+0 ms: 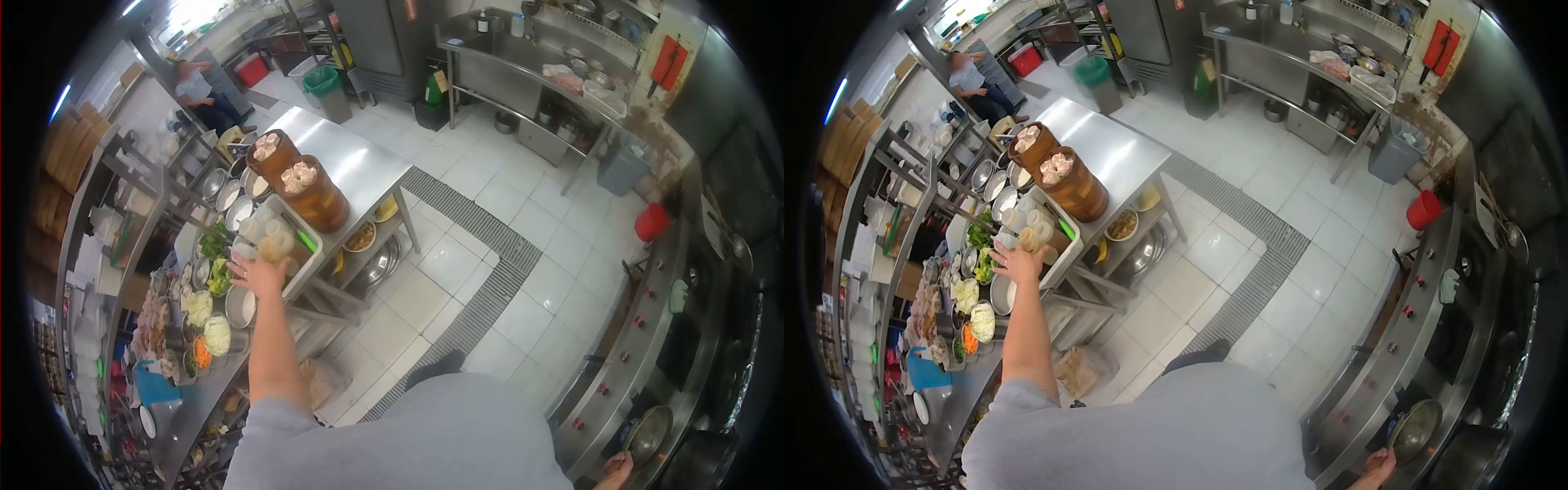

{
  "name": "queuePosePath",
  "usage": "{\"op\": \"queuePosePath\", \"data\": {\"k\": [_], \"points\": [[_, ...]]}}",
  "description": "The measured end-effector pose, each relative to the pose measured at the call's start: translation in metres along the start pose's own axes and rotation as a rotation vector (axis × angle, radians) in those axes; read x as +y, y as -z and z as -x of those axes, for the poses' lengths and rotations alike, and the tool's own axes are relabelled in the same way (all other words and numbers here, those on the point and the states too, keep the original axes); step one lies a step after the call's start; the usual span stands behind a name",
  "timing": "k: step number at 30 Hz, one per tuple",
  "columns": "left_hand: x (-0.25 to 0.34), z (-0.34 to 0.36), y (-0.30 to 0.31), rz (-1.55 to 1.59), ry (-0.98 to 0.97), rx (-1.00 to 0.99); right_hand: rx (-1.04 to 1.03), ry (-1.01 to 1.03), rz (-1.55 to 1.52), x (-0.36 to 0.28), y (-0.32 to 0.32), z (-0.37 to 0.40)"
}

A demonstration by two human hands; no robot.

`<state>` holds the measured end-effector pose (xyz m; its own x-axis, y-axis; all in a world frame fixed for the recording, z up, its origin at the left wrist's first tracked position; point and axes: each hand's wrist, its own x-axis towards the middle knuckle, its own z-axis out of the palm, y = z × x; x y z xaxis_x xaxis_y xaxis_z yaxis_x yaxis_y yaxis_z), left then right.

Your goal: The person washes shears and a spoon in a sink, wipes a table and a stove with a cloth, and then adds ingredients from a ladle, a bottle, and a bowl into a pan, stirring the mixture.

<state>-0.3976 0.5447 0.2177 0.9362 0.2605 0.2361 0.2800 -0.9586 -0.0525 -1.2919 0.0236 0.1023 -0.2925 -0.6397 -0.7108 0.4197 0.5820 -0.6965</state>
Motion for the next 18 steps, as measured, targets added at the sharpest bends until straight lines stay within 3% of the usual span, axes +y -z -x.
{"op": "queuePosePath", "data": {"k": [2, 3, 7, 8, 9, 10, 11, 12, 13, 14, 16, 18], "points": [[0.006, -0.005, -0.007, 0.008, 0.022, -0.025, -0.239, -0.042, -0.412, -0.002, 0.019, -0.008], [0.007, 0.0, -0.005, 0.01, 0.035, 0.015, -0.222, -0.03, -0.428, -0.003, 0.03, -0.015], [0.01, 0.014, -0.016, 0.104, -0.024, 0.303, 0.086, 0.026, 0.184, 0.013, 0.064, -0.046], [0.015, 0.013, -0.021, 0.057, -0.002, 0.365, 0.069, 0.03, 0.333, 0.018, 0.079, -0.052], [0.01, 0.001, -0.038, 0.057, -0.052, 0.491, 0.166, 0.101, 0.366, 0.027, 0.086, -0.053], [0.016, 0.002, -0.031, 0.072, -0.098, 0.544, 0.158, 0.205, 0.388, 0.03, 0.066, -0.007], [0.02, -0.006, -0.037, 0.289, -0.158, 0.554, 0.237, 0.265, 0.612, 0.037, 0.092, -0.019], [0.028, -0.025, -0.056, 0.806, -0.366, 0.461, 0.196, 0.541, 0.731, 0.061, 0.126, -0.049], [0.064, 0.011, -0.017, 0.79, -0.229, 0.477, 0.261, 0.608, 0.975, 0.048, 0.083, 0.023], [0.083, 0.011, -0.017, 0.766, -0.303, 0.478, 0.359, 0.785, 1.113, 0.061, 0.095, 0.028], [0.14, 0.048, 0.002, 1.031, -0.449, 0.441, 0.531, 0.445, 1.161, 0.042, 0.049, 0.1], [0.202, 0.106, 0.011, 1.321, -0.533, 0.154, 0.623, 0.708, 1.058, 0.081, 0.084, 0.067]]}}
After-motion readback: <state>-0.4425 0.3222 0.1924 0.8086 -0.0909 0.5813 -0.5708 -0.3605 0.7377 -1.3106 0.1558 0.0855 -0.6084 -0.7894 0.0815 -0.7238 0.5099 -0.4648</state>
